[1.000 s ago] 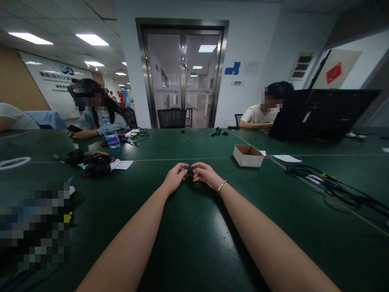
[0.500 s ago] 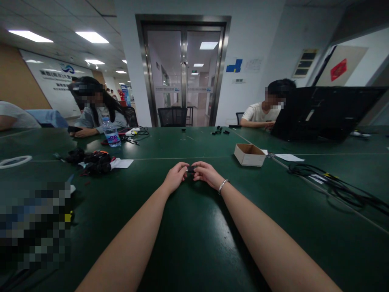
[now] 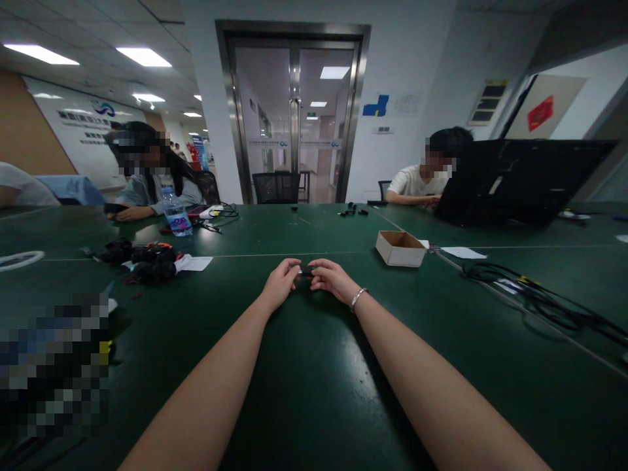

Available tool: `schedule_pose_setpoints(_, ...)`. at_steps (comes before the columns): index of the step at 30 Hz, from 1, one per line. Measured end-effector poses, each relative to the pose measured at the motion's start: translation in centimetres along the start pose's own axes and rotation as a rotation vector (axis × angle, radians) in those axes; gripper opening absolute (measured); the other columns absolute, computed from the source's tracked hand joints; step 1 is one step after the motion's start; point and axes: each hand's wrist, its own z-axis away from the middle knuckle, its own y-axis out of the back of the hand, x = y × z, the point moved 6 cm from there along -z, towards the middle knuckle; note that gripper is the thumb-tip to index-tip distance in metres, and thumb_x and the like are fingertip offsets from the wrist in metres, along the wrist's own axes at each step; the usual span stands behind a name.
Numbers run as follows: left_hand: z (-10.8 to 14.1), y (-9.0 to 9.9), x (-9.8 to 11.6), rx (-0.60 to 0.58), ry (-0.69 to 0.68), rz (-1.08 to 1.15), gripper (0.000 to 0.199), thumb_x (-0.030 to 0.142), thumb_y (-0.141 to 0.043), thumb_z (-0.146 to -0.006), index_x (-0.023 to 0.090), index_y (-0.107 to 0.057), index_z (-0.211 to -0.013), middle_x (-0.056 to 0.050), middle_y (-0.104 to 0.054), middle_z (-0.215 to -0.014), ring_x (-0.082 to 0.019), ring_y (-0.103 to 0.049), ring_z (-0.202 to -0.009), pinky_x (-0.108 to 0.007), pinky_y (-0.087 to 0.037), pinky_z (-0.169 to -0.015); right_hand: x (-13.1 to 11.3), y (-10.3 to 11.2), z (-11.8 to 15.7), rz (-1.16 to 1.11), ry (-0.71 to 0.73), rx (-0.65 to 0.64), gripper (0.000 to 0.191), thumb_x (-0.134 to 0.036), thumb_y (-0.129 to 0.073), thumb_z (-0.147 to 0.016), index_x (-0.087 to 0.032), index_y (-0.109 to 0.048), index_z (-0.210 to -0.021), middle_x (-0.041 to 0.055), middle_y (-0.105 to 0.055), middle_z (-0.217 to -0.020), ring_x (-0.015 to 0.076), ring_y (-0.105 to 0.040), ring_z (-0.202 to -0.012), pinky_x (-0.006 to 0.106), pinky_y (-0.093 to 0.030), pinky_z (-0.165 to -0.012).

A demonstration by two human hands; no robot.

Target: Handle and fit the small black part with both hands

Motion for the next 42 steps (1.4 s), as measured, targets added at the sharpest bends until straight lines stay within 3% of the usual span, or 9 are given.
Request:
schedule_pose_setpoints(9,0.0,-0.1,-0.1,-0.03,-0.02,-0.008,0.033,0.041,-0.044,-0.086,0.017,-0.059,-0.103,0.001,-0.053,-0.066,-0.008,-0.046,-0.05,-0.019,-0.036,-0.047,0.0,0.0,0.1,-0.001,-0.009,-0.009,0.015,-0.007,-0.058,-0.079,-0.014,-0.058,-0.092,0.0002,-0.06,-0.062,0.0101,-0.06,-0.051,0.022,-0.058,-0.053)
schedule_pose_setpoints(15,-0.1,0.2,0.1,-0.016,0.03,0.061,0.032,0.031,-0.057,-0.078,0.016,-0.057,-0.107,0.0,-0.056,-0.073,-0.008,-0.048,-0.052,-0.019,-0.037,-0.048,-0.1,-0.1,0.1,-0.015,0.0,-0.009,0.015,-0.007,-0.06,-0.079,-0.015,-0.058,-0.091,0.0002,-0.061,-0.066,0.01,-0.06,-0.053,0.022,-0.058,-0.054)
schedule_pose_setpoints(21,-0.1,0.2,0.4,-0.014,0.04,0.059,0.025,0.032,-0.056,-0.08,0.014,-0.06,-0.095,-0.001,-0.056,-0.071,-0.008,-0.048,-0.053,-0.019,-0.038,-0.048,-0.1,0.0,0.2,-0.031,-0.01,-0.001,0.015,-0.009,-0.062,-0.079,-0.015,-0.056,-0.091,0.0007,-0.061,-0.068,0.0096,-0.06,-0.053,0.022,-0.058,-0.053)
schedule_pose_setpoints(31,-0.2,0.2,-0.2,0.001,0.009,0.042,0.025,0.03,-0.059,-0.076,0.017,-0.059,-0.097,-0.002,-0.056,-0.081,-0.01,-0.051,-0.061,-0.017,-0.039,-0.048,-0.1,0.0,0.1,-0.032,-0.018,0.005,0.016,-0.011,-0.066,-0.078,-0.014,-0.057,-0.091,0.0012,-0.062,-0.067,0.0098,-0.061,-0.053,0.021,-0.058,-0.052)
schedule_pose_setpoints(37,-0.3,0.3,-0.5,0.012,0.015,0.028,0.03,0.042,-0.05,-0.083,0.018,-0.06,-0.098,-0.003,-0.057,-0.081,-0.01,-0.053,-0.059,-0.017,-0.038,-0.045,0.0,0.1,0.0,-0.04,-0.016,0.005,0.016,-0.011,-0.066,-0.078,-0.014,-0.056,-0.091,0.0015,-0.062,-0.067,0.0103,-0.061,-0.053,0.021,-0.058,-0.052)
schedule_pose_setpoints(42,-0.4,0.3,-0.9,0.019,-0.012,0.016,0.029,0.04,-0.053,-0.082,0.018,-0.059,-0.1,-0.003,-0.059,-0.082,-0.011,-0.054,-0.062,-0.018,-0.04,-0.047,0.1,0.1,0.0,-0.039,-0.012,-0.003,0.015,-0.011,-0.065,-0.078,-0.014,-0.056,-0.091,0.0015,-0.061,-0.067,0.0103,-0.061,-0.053,0.022,-0.058,-0.052)
